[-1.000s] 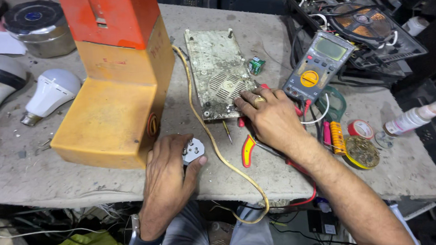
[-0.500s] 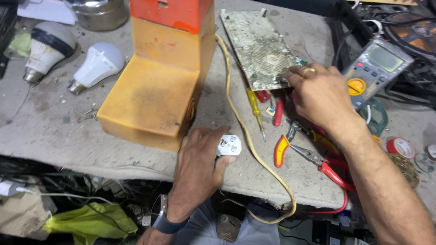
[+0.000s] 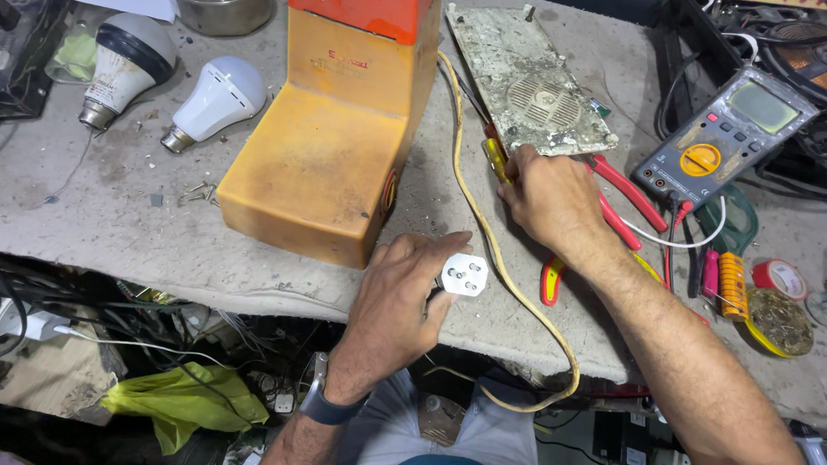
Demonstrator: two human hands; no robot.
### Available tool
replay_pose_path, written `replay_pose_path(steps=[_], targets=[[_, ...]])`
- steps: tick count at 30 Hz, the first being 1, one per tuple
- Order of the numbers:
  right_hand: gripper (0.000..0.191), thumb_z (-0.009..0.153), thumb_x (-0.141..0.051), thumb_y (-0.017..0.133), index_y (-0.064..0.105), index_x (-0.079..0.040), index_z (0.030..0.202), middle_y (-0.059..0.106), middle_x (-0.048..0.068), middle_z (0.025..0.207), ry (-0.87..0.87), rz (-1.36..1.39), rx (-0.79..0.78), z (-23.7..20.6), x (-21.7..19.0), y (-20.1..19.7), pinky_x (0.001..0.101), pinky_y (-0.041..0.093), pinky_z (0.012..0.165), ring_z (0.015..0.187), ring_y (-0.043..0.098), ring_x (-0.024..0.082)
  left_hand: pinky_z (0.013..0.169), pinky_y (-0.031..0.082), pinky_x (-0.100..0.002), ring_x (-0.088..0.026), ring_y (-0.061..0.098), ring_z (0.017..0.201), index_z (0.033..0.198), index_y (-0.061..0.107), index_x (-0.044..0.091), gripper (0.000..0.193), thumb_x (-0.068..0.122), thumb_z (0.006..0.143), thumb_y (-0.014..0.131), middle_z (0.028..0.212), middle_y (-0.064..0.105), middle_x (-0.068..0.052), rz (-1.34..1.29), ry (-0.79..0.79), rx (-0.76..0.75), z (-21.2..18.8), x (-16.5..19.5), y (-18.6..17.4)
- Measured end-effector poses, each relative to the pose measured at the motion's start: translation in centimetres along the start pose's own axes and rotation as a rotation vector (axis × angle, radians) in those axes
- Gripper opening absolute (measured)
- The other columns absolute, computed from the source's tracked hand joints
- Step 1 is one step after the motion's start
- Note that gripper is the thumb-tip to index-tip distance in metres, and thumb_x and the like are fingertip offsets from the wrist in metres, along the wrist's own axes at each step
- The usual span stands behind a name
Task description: The person disassembles a white electrical plug, strips and inserts wires into the terminals, and tightens the screws with a screwdriver. The person then reassembles the plug housing.
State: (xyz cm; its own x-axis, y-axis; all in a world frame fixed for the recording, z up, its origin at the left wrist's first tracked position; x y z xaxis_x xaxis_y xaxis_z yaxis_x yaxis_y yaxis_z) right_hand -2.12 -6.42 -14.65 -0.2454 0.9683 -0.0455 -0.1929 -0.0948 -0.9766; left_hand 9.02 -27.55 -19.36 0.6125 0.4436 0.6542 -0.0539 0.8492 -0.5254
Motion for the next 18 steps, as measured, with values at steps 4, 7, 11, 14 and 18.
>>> replay_pose_path(steps=[4,7,11,14,18], targets=[[0.048,0.077,-0.018,0.085,0.066,0.0,0.117,0.075,0.015,0.077,0.135,0.339,-0.13,-0.8,0.9,-0.9,0.0411,0.057,0.063,0.069,0.074,0.027,0.097,0.046,-0.045,-0.032,0.061,0.108,0.136,0.06,0.007,0.056,0.008,0.081,0.072,0.123,0.07,-0.013,0.001,-0.018,-0.021,-0.1,-0.2,0.2],[0.044,0.083,0.003,0.078,0.068,0.002,0.126,0.072,0.01,0.082,0.227,1.188,-0.119,-2.9,2.4,-2.1,0.029,0.05,0.059,0.067,0.065,0.017,0.096,0.045,-0.046,-0.032,0.061,0.109,0.136,0.061,0.006,0.057,0.006,0.081,0.07,0.123,0.071,-0.012,0.011,-0.031,-0.049,0.0,-0.3,0.0],[0.045,0.091,0.01,0.068,0.062,0.005,0.135,0.073,0.013,0.095,0.175,1.804,-0.137,-4.7,3.6,-2.8,0.0321,0.061,0.073,0.081,0.073,0.023,0.098,0.045,-0.046,-0.033,0.061,0.116,0.133,0.063,0.006,0.055,0.006,0.079,0.07,0.124,0.072,-0.012,0.004,0.02,-0.024,0.1,-0.4,-0.1],[0.059,0.086,0.012,0.067,0.053,0.003,0.143,0.069,0.015,0.106,0.113,1.844,-0.17,-5.3,2.9,-2.4,0.0381,0.064,0.08,0.092,0.077,0.029,0.098,0.045,-0.045,-0.032,0.061,0.116,0.132,0.063,0.006,0.053,0.007,0.079,0.07,0.124,0.072,-0.012,-0.009,0.02,-0.03,0.3,-0.4,-0.1],[0.087,0.089,0.016,0.067,0.022,-0.007,0.16,0.056,0.018,0.126,-0.156,1.553,0.006,-7.2,0.4,-2.2,0.0406,0.065,0.088,0.103,0.075,0.032,0.098,0.045,-0.045,-0.032,0.062,0.116,0.13,0.064,0.006,0.051,0.008,0.08,0.07,0.124,0.072,-0.012,-0.01,0.041,0.001,0.2,-0.4,-0.2]])
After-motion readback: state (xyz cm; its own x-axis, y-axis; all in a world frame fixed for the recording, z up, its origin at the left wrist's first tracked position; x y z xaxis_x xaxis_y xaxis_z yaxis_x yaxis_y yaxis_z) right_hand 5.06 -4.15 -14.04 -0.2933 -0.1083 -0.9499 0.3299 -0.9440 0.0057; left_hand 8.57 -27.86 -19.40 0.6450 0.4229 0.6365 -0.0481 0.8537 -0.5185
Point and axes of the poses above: each hand's wrist, its own z-axis towards the middle knuckle, its own y-axis out of the palm, x = y × z, the point moved 1 cm from there along z, towards the middle knuckle
